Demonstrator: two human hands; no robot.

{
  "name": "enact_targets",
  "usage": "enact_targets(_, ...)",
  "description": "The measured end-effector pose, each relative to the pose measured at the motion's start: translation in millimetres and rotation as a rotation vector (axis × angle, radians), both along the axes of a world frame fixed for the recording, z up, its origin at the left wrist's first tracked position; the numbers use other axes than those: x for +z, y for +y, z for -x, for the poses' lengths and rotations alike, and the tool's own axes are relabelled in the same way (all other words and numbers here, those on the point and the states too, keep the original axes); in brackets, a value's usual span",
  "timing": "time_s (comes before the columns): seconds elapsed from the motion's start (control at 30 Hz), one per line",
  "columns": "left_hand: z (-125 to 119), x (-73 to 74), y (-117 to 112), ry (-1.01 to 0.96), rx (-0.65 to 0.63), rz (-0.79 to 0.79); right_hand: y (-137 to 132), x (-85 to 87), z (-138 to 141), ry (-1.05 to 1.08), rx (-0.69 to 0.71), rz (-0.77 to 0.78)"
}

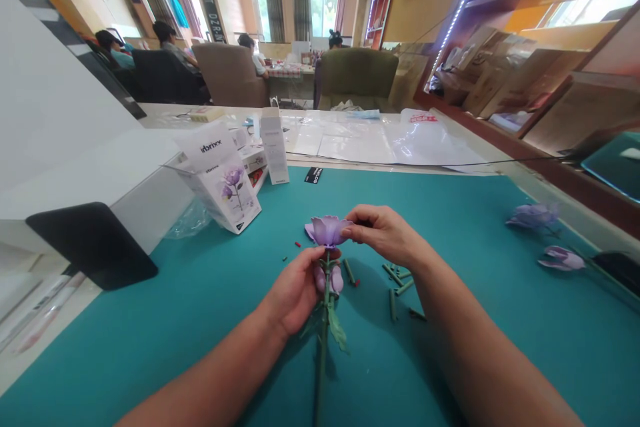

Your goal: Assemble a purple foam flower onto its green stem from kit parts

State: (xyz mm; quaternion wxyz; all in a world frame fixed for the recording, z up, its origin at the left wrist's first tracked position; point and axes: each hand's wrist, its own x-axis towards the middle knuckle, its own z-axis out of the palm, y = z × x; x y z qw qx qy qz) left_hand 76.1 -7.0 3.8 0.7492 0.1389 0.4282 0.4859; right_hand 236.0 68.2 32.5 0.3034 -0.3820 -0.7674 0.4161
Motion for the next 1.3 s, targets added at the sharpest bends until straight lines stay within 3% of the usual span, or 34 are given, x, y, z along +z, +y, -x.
enact_targets(0.27, -5, -0.2, -3, -0.014, 0.074, 0.017, -1, 2.4, -1, -0.036, 0.026, -0.05)
enact_targets(0.7, -4, -3.4, -4, -0.029, 0.072, 0.032, -1, 1.2, 0, -0.055, 0.02, 0.02)
enact_targets(0.93, -4, -5.4, -3, -0.036, 0.111, 0.029, 0, -2.0, 3, -0.052, 0.042, -0.016)
enact_targets(1.17, 2, 7.9, -4, 0.013, 0.138, -0.011, 2, 6.7, -5, 0.061, -0.036, 0.013)
enact_targets(1.3, 16, 12.4, -3, 0.005, 0.125, -0.018, 19, -7.5, -2, -0.042, -0.166, -0.106)
